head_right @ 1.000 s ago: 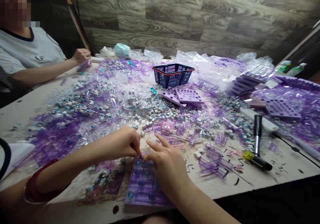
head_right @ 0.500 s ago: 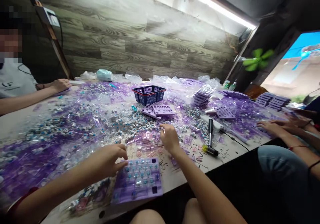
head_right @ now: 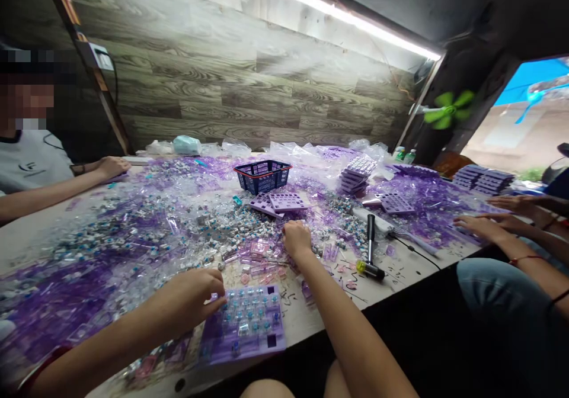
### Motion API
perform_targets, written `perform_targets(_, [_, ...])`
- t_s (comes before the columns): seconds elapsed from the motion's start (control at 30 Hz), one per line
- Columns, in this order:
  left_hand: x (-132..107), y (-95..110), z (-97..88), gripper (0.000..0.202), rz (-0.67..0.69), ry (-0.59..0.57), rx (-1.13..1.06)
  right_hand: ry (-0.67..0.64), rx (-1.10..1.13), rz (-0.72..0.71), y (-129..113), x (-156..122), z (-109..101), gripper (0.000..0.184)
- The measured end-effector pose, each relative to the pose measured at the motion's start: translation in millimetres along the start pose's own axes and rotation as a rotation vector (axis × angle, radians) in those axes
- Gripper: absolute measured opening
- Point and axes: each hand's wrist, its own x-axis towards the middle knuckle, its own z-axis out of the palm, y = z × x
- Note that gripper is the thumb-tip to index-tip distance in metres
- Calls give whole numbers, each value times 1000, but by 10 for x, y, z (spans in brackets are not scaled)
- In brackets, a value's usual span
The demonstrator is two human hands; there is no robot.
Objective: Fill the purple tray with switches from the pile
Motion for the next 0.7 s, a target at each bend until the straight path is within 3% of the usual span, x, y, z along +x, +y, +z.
perform_targets(0.37, [-35,37,-2,18,-15,-28,48,-154,-8,-102,23,54,-119,17])
perform_targets(0.7, [-63,61,-6,18,-17,-42,57,-153,116,-159,67,-48,-157,15])
